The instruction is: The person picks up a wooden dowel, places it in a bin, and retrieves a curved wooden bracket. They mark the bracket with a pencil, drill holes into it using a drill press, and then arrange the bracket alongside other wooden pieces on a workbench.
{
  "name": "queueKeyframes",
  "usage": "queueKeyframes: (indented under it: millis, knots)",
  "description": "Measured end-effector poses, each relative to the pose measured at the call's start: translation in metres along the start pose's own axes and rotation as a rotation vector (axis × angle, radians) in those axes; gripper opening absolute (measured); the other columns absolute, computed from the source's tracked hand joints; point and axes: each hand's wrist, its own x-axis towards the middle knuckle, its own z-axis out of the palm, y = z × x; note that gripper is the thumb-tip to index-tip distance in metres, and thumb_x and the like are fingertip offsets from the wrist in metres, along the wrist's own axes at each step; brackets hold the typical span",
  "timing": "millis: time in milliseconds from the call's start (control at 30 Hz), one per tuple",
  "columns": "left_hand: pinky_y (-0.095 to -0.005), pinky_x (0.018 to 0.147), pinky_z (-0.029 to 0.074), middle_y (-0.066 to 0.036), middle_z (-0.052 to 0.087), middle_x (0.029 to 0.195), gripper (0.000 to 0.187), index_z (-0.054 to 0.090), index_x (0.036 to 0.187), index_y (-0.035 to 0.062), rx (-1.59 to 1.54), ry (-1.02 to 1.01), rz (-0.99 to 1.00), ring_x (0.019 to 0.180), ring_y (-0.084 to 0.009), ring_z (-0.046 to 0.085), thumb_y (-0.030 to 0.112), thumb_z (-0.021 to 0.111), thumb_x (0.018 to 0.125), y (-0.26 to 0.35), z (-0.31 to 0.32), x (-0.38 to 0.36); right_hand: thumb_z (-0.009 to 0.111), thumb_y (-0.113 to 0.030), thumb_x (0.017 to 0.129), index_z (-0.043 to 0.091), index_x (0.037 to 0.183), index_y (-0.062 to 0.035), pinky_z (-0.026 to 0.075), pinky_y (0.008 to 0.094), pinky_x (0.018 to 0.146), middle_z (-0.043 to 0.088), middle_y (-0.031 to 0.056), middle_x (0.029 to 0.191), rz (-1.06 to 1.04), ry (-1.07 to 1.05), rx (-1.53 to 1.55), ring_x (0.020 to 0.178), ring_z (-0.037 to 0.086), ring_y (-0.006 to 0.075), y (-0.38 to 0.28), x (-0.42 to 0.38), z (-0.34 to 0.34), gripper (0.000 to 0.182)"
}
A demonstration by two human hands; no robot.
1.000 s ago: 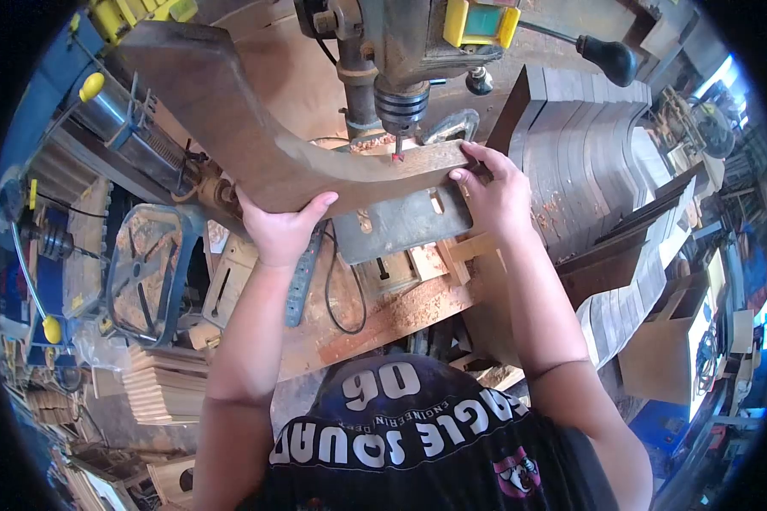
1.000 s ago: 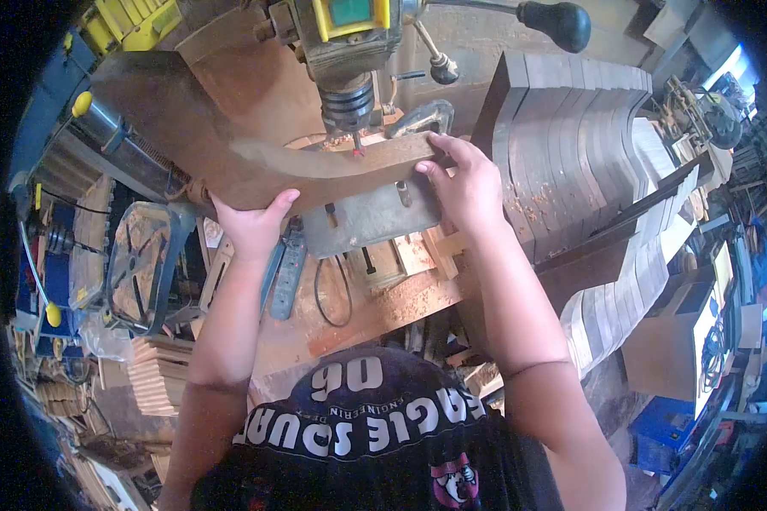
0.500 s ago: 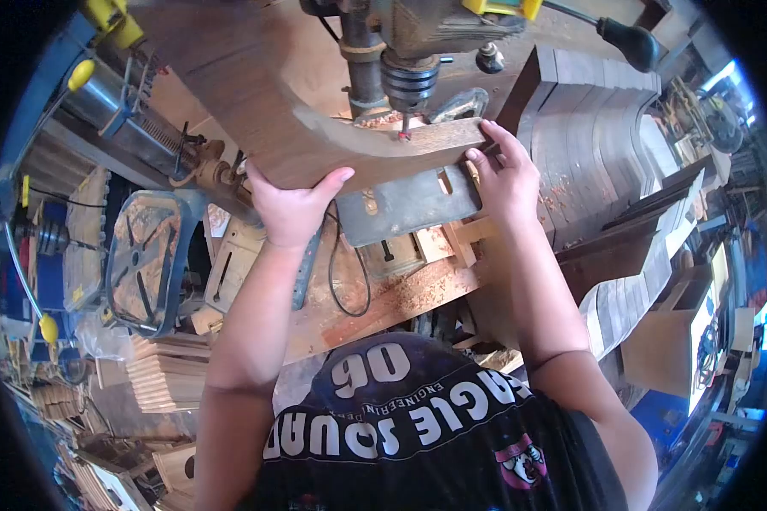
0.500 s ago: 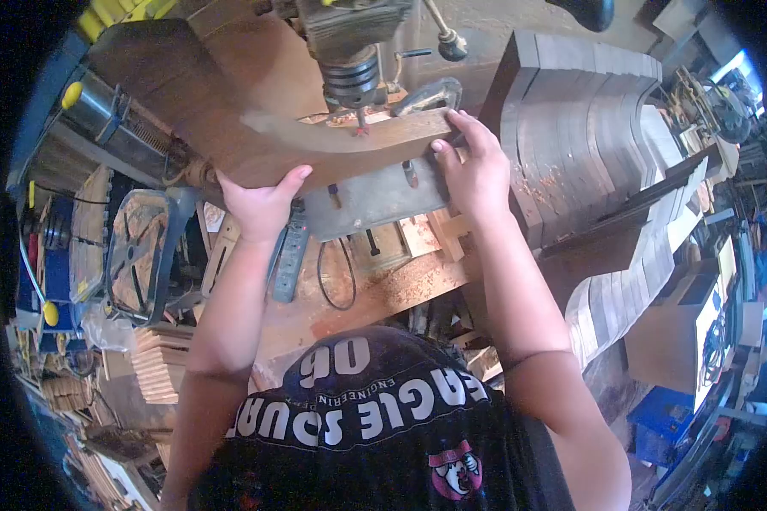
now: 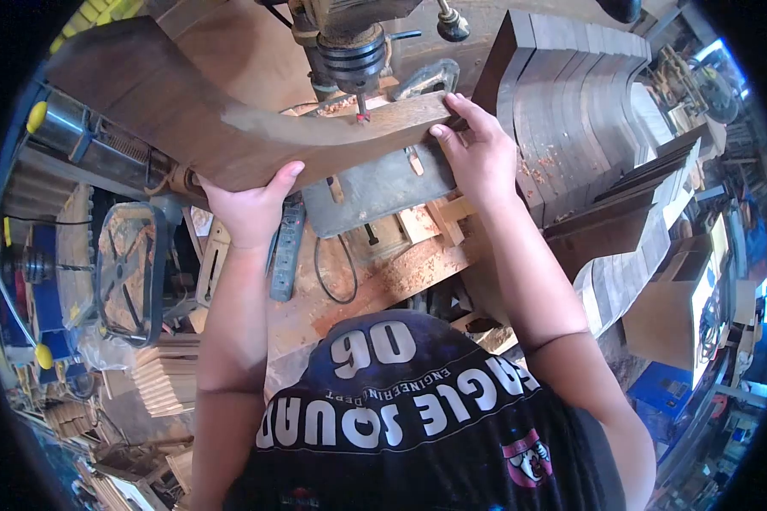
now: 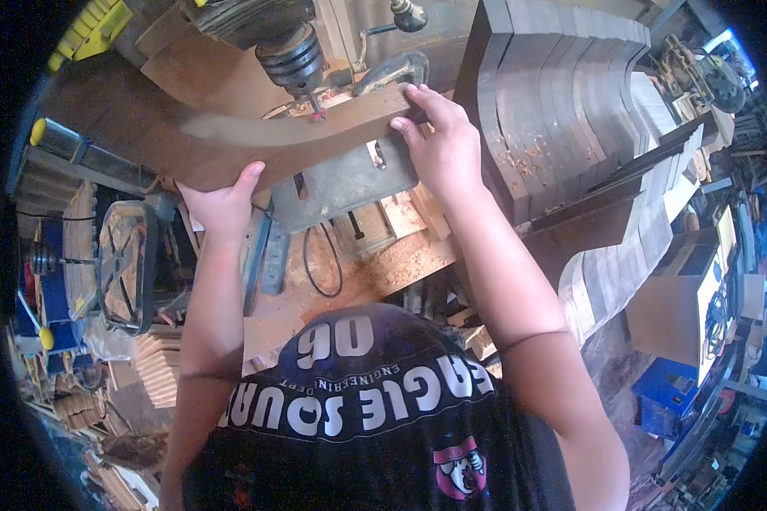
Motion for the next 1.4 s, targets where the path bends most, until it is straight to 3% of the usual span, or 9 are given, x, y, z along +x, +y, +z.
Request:
queueKeyframes:
  millis: [433,633,733,800,867,1033,1100,1367,1400]
  knots:
    - [-0.0395,0.106,0.05,-0.012,0.063,0.13,0.096,0.047,0.139,-0.0016,0.02,0.015,-0.029,0.119,-0.0238,0.063,0.02,0.105,0.065,0.009,0.004,0.0,0.083,-0.018,0.091,0.071,0.135,-0.0129,0.057,0.0408,0.104,0.07,0.0167,0.136,-0.005,0.009,-0.019,0.126,0.068,0.0328,0.003,0.0,0.004,0.046]
    - [-0.0403,0.108,0.049,-0.013,0.062,0.133,0.102,0.044,0.141,-0.0019,0.054,0.012,-0.053,0.122,-0.0252,0.062,0.022,0.106,0.064,0.006,0.003,-0.001,0.082,-0.022,0.092,0.071,0.135,-0.0122,0.055,0.042,0.104,0.071,0.0171,0.135,0.061,-0.149,-0.129,0.123,0.069,0.0349,-0.03,0.005,-0.024,0.046]
    - [-0.0412,0.109,0.049,-0.014,0.062,0.133,0.103,0.044,0.142,-0.0024,0.057,0.021,-0.072,0.123,-0.0261,0.062,0.022,0.106,0.063,0.008,0.003,-0.001,0.081,-0.02,0.091,0.071,0.134,-0.0105,0.054,0.0424,0.105,0.074,0.0159,0.129,-0.058,0.15,-0.138,0.119,0.071,0.0352,-0.057,0.005,-0.046,0.045]
    - [-0.0416,0.105,0.052,-0.016,0.065,0.13,0.109,0.044,0.142,-0.0041,0.083,0.011,-0.045,0.119,-0.0291,0.065,0.03,0.107,0.059,0.004,0.0,0.0,0.081,-0.009,0.087,0.075,0.125,-0.0074,0.056,0.037,0.095,0.077,0.0122,0.113,-0.369,0.395,0.05,0.105,0.074,0.0277,-0.064,0.011,-0.068,0.038]
    - [-0.0416,0.103,0.054,-0.018,0.066,0.13,0.113,0.043,0.143,-0.005,0.101,0.015,-0.039,0.119,-0.0307,0.067,0.033,0.108,0.058,0.006,0.003,0.002,0.081,-0.001,0.083,0.078,0.117,-0.0079,0.058,0.0308,0.078,0.076,0.0095,0.099,-0.657,0.426,0.128,0.089,0.073,0.0196,-0.102,0.017,-0.096,0.035]
    - [-0.0416,0.108,0.051,-0.02,0.064,0.137,0.116,0.039,0.147,-0.0064,0.109,0.001,-0.153,0.126,-0.0302,0.064,0.032,0.106,0.061,0.022,0.0,0.0,0.081,0.002,0.08,0.081,0.112,-0.0095,0.051,0.0289,0.059,0.068,0.0059,0.082,-0.92,0.308,-0.011,0.068,0.065,0.0165,-0.174,0.039,-0.12,0.034]
    - [-0.0423,0.107,0.051,-0.018,0.066,0.132,0.108,0.044,0.144,-0.0033,0.034,0.02,-0.153,0.123,-0.0301,0.065,0.024,0.106,0.06,0.025,0.001,0.0,0.082,-0.001,0.081,0.081,0.116,-0.0119,0.05,0.0296,0.057,0.065,0.0047,0.078,-0.939,0.314,-0.057,0.064,0.062,0.0167,-0.182,0.046,-0.111,0.036]
    - [-0.0453,0.102,0.056,-0.025,0.066,0.134,0.126,0.037,0.149,-0.0069,0.241,0.027,-0.155,0.124,-0.0351,0.068,0.042,0.106,0.057,0.015,0.001,-0.005,0.084,-0.008,0.084,0.076,0.131,-0.0136,0.047,0.0259,0.055,0.056,-0.0004,0.068,-0.88,0.274,-0.134,0.059,0.054,0.0102,-0.179,0.05,-0.089,0.048]
    - [-0.0457,0.101,0.056,-0.025,0.067,0.133,0.126,0.037,0.149,-0.0065,0.245,0.033,-0.122,0.124,-0.0358,0.068,0.043,0.106,0.056,0.014,0.001,-0.003,0.085,-0.012,0.083,0.075,0.132,-0.0159,0.049,0.029,0.056,0.059,0.0001,0.07,-0.855,0.26,-0.16,0.061,0.057,0.0141,-0.181,0.049,-0.088,0.051]
